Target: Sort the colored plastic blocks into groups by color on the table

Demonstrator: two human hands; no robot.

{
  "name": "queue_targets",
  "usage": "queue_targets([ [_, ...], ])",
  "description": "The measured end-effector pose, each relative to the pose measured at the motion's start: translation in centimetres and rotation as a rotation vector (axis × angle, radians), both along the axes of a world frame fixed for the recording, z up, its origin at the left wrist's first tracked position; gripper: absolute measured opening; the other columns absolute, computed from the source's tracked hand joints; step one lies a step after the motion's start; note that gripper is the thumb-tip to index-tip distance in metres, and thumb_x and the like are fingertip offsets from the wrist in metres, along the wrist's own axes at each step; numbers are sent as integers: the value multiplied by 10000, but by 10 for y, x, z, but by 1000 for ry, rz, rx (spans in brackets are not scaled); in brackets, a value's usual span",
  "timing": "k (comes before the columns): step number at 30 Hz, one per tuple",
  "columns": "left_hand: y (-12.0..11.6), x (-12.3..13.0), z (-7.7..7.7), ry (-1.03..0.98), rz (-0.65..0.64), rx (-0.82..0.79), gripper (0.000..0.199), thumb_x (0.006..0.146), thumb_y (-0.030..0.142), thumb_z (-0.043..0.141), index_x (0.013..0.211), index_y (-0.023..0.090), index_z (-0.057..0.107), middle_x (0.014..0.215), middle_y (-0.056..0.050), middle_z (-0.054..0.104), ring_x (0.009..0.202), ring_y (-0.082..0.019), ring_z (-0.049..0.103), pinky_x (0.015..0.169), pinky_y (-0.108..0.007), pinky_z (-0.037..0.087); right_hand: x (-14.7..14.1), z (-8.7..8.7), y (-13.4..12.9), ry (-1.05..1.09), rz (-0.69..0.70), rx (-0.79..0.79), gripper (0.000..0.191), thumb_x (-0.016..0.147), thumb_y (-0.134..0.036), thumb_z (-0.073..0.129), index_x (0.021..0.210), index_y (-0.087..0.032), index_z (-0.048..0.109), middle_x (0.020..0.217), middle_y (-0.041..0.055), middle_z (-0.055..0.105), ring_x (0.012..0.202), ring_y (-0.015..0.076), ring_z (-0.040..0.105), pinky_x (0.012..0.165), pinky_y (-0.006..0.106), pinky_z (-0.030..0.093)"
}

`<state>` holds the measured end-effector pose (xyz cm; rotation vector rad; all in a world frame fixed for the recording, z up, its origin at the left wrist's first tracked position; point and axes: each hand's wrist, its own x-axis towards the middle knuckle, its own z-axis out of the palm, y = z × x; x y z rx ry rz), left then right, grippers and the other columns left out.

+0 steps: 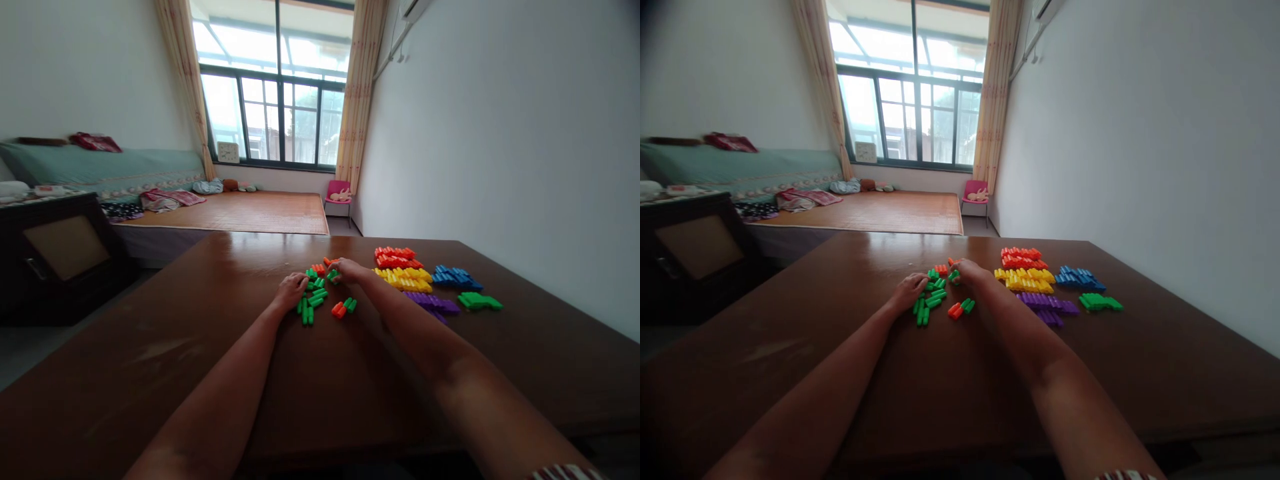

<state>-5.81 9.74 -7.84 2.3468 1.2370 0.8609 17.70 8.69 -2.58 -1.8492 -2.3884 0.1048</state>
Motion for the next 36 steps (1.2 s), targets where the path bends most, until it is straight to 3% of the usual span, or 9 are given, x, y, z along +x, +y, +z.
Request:
queue_targets([
  [5, 4, -2, 0, -7, -10, -11, 379, 933, 360, 408, 1085, 179, 705, 1176, -93, 687, 1077, -233, 625, 954, -344, 465, 2, 10, -21, 166, -100, 0, 233, 638, -282, 836, 821, -185, 729, 902, 48, 699, 817, 193, 635, 680, 247, 455],
  [10, 12, -6, -4, -28, -46, -8, 432, 914, 425, 389, 1083, 178, 701, 1159, -88, 696, 1071, -236, 633, 952, -344, 474, 44, 16, -54, 489, -130, 162, 192, 725, -286, 752, 864, -186, 665, 839, 11, 694, 760, 142, 631, 658, 231, 468],
  [13, 13, -6, -3, -26, -45, -15, 452, 900, 448, 391, 1086, 176, 700, 1153, -86, 702, 1061, -240, 640, 931, -340, 488, 116, 14, -83, 793, -241, 354, 225, 751, -356, 693, 897, -190, 648, 862, 22, 708, 800, 157, 656, 699, 261, 511],
  [16, 12, -6, 0, -8, -27, -17, 461, 895, 459, 387, 1093, 183, 698, 1168, -81, 700, 1062, -246, 642, 922, -349, 491, 214, -2, -128, 982, -551, 621, 286, 709, -396, 687, 890, -178, 646, 850, 69, 716, 781, 190, 665, 688, 304, 534],
  [19, 12, -6, 2, 19, -7, -10, 470, 895, 464, 372, 1095, 189, 696, 1184, -79, 694, 1079, -248, 637, 934, -356, 483, 304, -32, -182, 900, -984, 863, 299, 691, -375, 665, 882, -146, 648, 870, 115, 718, 774, 214, 666, 690, 329, 527],
  [22, 15, -7, 2, 41, 0, -1, 490, 882, 479, 368, 1088, 182, 699, 1171, -85, 698, 1072, -251, 642, 932, -354, 487, 357, -65, -227, 740, -1267, 912, 316, 700, -372, 647, 901, -129, 664, 890, 139, 725, 798, 237, 672, 729, 357, 516],
  [26, 17, -8, 1, 30, -26, 10, 535, 872, 523, 357, 1085, 172, 700, 1152, -91, 702, 1047, -253, 652, 915, -350, 499, 371, -86, -245, 610, -1371, 843, 342, 718, -412, 638, 905, -134, 705, 881, 137, 735, 786, 253, 669, 718, 359, 500],
  [32, 16, -9, 2, -1, -35, -5, 506, 857, 535, 390, 1060, 197, 706, 1132, -74, 713, 1034, -247, 656, 920, -352, 503, 357, -76, -238, 479, -1355, 603, 354, 737, -471, 632, 885, -170, 745, 855, 121, 739, 752, 258, 662, 670, 342, 478],
  [36, 14, -8, 3, 0, -16, 2, 476, 861, 510, 397, 1052, 202, 707, 1135, -78, 714, 1034, -253, 655, 923, -375, 504, 351, -72, -239, 395, -1346, 598, 398, 800, -473, 561, 950, -152, 743, 914, 154, 730, 820, 277, 666, 702, 360, 485],
])
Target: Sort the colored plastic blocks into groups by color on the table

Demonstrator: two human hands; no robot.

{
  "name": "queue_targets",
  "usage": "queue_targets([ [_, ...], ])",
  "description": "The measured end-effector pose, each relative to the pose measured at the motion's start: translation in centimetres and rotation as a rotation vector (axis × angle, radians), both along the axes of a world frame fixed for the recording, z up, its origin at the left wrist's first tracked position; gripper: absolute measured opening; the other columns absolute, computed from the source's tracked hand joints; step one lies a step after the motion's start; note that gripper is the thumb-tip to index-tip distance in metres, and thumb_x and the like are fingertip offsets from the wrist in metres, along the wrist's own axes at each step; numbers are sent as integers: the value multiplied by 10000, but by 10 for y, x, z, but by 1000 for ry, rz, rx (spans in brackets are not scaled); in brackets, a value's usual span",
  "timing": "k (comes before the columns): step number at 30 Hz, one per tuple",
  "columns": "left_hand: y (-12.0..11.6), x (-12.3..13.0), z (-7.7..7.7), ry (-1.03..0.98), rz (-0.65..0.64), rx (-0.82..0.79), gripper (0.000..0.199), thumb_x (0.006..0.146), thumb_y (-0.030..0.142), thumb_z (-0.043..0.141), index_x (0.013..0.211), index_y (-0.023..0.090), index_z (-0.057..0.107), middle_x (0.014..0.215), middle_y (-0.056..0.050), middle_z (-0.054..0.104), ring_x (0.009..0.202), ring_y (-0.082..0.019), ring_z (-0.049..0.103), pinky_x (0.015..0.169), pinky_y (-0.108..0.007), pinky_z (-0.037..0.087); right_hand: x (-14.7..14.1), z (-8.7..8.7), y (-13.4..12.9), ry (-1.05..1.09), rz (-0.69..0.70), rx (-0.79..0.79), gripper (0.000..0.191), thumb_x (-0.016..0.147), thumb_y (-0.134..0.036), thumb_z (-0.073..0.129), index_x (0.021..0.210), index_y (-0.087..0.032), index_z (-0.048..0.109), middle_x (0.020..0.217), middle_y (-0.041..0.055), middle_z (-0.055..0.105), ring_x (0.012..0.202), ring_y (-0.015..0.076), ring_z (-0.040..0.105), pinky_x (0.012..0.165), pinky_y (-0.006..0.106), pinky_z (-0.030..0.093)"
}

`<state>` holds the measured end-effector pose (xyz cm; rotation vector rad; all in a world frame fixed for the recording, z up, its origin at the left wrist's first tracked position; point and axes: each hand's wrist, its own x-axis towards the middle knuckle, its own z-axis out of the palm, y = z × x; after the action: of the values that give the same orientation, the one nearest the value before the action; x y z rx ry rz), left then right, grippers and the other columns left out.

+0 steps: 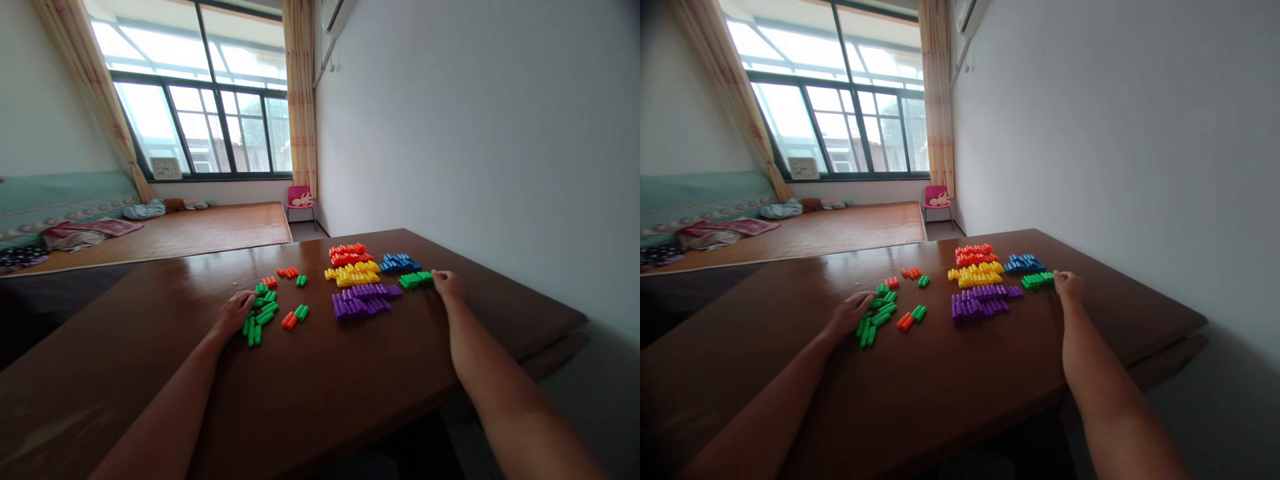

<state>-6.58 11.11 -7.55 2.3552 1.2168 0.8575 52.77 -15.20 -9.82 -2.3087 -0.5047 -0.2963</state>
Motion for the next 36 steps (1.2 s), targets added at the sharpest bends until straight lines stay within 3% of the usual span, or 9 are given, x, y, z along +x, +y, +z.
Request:
queue_targets([
  [5, -6, 2, 2, -9, -3, 0, 438, 880, 456, 405, 1045, 192, 713, 1125, -84, 715, 1018, -242, 654, 926, -373, 503, -7, -1, -3, -17, -45, -69, 394, 862, -387, 459, 981, -134, 736, 939, 190, 707, 905, 324, 647, 760, 418, 479],
  [9, -8, 5, 1, -9, 11, -1, 391, 897, 385, 418, 1031, 177, 721, 1110, -95, 717, 1024, -241, 648, 932, -370, 494, -39, 19, 12, -316, -9, 187, 426, 873, -312, 406, 1145, -101, 657, 1087, 201, 661, 987, 307, 611, 860, 438, 463],
  [12, -9, 6, 1, -16, 20, -12, 372, 911, 357, 430, 1047, 165, 719, 1131, -108, 708, 1044, -244, 638, 945, -373, 482, -99, 49, 46, -436, 383, 233, 386, 883, -332, 427, 1134, -142, 650, 1086, 154, 660, 942, 256, 615, 913, 409, 460],
  [16, -9, 7, 0, -42, 27, -30, 349, 920, 333, 437, 1014, 159, 725, 1102, -112, 713, 1022, -242, 643, 923, -370, 489, -209, 82, 108, -454, 989, 96, 266, 862, -250, 517, 1057, -208, 693, 1094, 102, 683, 1059, 246, 597, 997, 399, 431],
  [19, -7, 5, -3, -132, 59, -35, 333, 917, 274, 428, 1013, 145, 720, 1069, -119, 720, 990, -233, 656, 897, -364, 500, -287, 90, 148, -404, 1323, -39, 250, 843, -174, 567, 1044, -230, 705, 1104, 75, 693, 1057, 235, 602, 977, 395, 448],
  [21, -5, 4, -6, -191, 89, -60, 325, 906, 224, 426, 1048, 140, 707, 1051, -119, 726, 962, -222, 667, 878, -361, 507, -329, 88, 169, -407, 1436, -128, 256, 846, -136, 570, 1045, -225, 705, 1119, 77, 689, 1059, 227, 602, 965, 379, 448],
  [24, -4, 3, -10, -218, 106, -106, 321, 886, 183, 450, 1100, 146, 687, 1073, -116, 725, 948, -214, 670, 869, -359, 508, -379, 79, 197, -415, 1468, -221, 242, 882, -145, 546, 1056, -218, 697, 1148, 89, 671, 1058, 214, 605, 944, 337, 439],
  [28, -4, 5, -11, -221, 94, -105, 324, 858, 132, 480, 1110, 153, 683, 1149, -116, 702, 1030, -226, 645, 929, -372, 489, -419, 62, 228, -367, 1404, -303, 165, 882, -214, 595, 1011, -237, 695, 1097, 59, 670, 994, 210, 611, 877, 313, 438],
  [36, -6, 6, -7, -192, 95, -97, 316, 869, 175, 474, 1088, 144, 699, 1028, -106, 709, 947, -214, 654, 885, -344, 509, -427, 43, 249, -327, 1300, -316, 165, 815, -208, 652, 978, -189, 645, 983, 65, 630, 902, 211, 569, 812, 318, 409],
])
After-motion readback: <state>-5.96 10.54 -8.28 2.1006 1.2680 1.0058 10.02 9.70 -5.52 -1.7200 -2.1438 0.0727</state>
